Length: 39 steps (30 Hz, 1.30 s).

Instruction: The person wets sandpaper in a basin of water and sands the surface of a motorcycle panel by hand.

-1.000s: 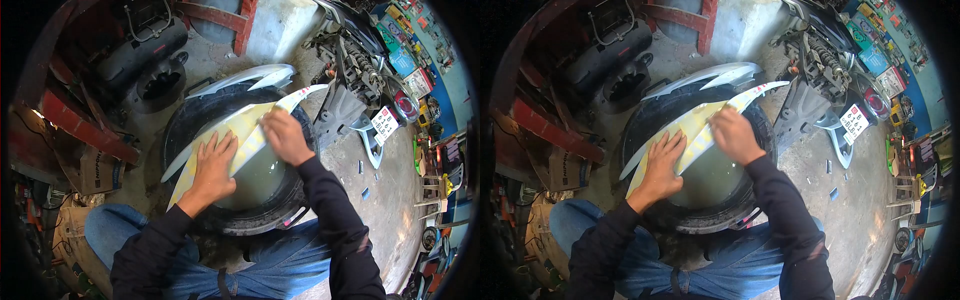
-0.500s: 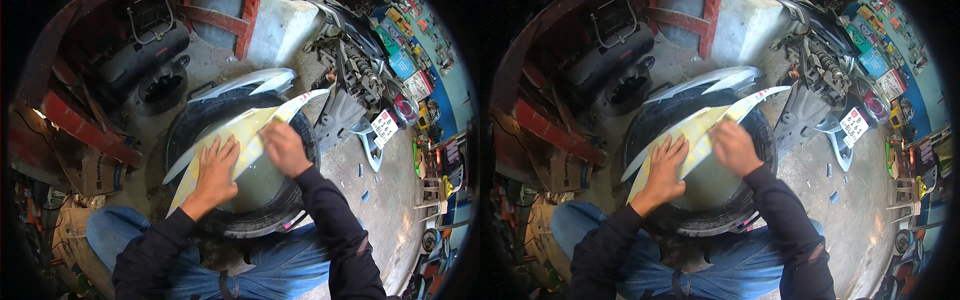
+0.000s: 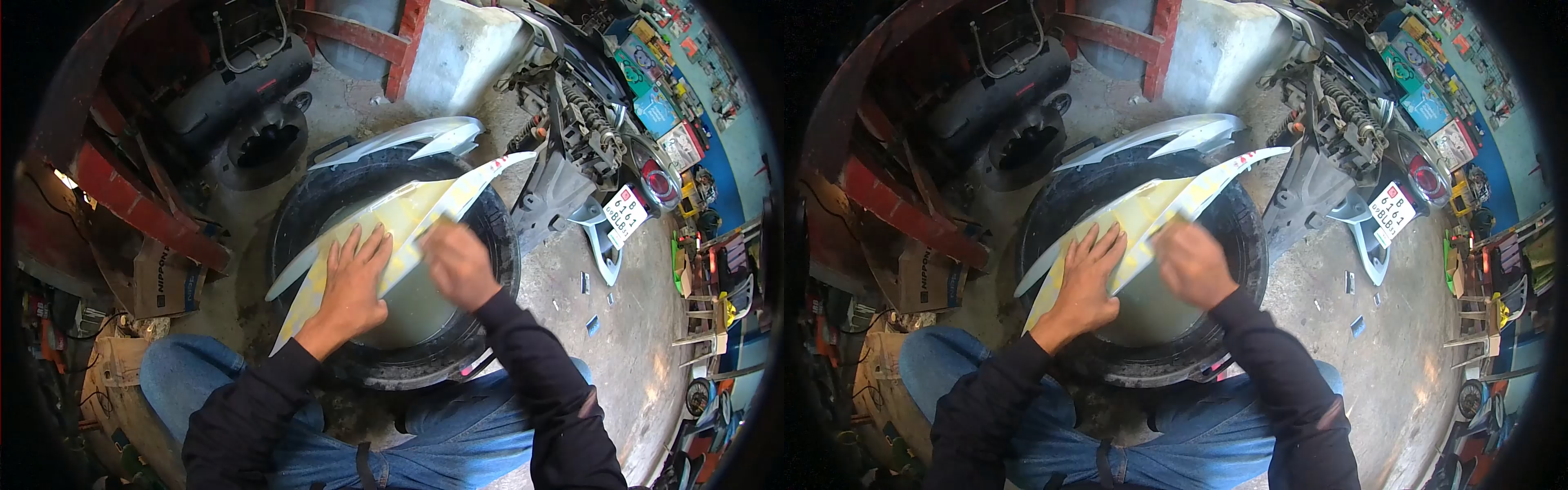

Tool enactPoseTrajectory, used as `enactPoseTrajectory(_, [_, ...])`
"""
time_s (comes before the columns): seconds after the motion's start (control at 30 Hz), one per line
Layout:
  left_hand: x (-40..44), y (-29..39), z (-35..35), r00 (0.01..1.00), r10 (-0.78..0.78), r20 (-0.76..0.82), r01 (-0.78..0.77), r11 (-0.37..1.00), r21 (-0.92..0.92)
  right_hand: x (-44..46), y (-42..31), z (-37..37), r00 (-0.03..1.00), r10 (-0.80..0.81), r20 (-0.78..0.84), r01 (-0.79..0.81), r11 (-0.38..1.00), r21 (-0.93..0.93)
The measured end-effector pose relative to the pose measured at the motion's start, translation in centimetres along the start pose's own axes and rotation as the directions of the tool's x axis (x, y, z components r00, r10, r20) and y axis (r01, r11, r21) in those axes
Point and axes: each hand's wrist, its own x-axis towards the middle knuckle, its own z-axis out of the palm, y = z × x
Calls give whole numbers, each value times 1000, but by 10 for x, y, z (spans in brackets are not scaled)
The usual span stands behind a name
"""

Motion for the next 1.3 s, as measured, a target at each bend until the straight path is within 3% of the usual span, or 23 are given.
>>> enactPoseTrajectory(0.1, [0, 0, -2, 1000, -6, 7, 7, 1000, -25, 3, 19, -3, 992, 120, -34, -122, 988, -91])
enactPoseTrajectory(0.17, [4, 0, -5, 999, -22, 29, 22, 1000, -21, -1, -6, 1, 999, -15, -31, 15, 1000, 2])
enactPoseTrajectory(0.23, [5, 0, -3, 1000, -12, 14, 12, 1000, -18, -2, -16, 0, 999, -36, 9, 36, 999, 35])
enactPoseTrajectory(0.37, [4, 0, -5, 1000, -19, 21, 20, 999, -48, -2, 19, -5, 989, 145, -20, -146, 989, -34])
enactPoseTrajectory(0.5, [5, 0, -3, 1000, -11, 19, 11, 999, -34, -1, -13, -4, 1000, -9, -24, 10, 1000, 12])
enactPoseTrajectory(0.63, [1, 0, -2, 999, -23, 27, 23, 999, -24, 2, 19, -6, 983, 179, -38, -180, 983, -20])
enactPoseTrajectory(0.7, [4, 1, -4, 1000, -23, 21, 23, 999, -24, 2, -2, -1, 999, -5, -51, 5, 1000, 7])
enactPoseTrajectory(0.77, [3, -1, 0, 1000, 4, 9, -4, 1000, -14, 3, -13, -2, 1000, -20, 1, 20, 999, 33])
enactPoseTrajectory(0.9, [2, 1, -1, 1000, 5, 12, -4, 999, -33, 6, 19, -4, 983, 183, -27, -183, 983, 3])
enactPoseTrajectory(1.03, [6, 1, -6, 1000, -4, 20, 5, 1000, -29, 3, -14, 3, 998, -34, -62, 36, 999, 38])
enactPoseTrajectory(1.13, [3, 2, -4, 1000, 7, 5, -7, 999, -42, 8, 25, -1, 975, 211, -65, -214, 976, -41])
enactPoseTrajectory(1.17, [0, 2, -3, 1000, 3, 12, -2, 999, -40, 4, 19, 2, 974, 217, -63, -219, 975, -34])
enactPoseTrajectory(1.3, [6, 2, -2, 1000, -10, 6, 10, 1000, -1, -10, -17, 6, 1000, 20, 16, -20, 1000, 18])
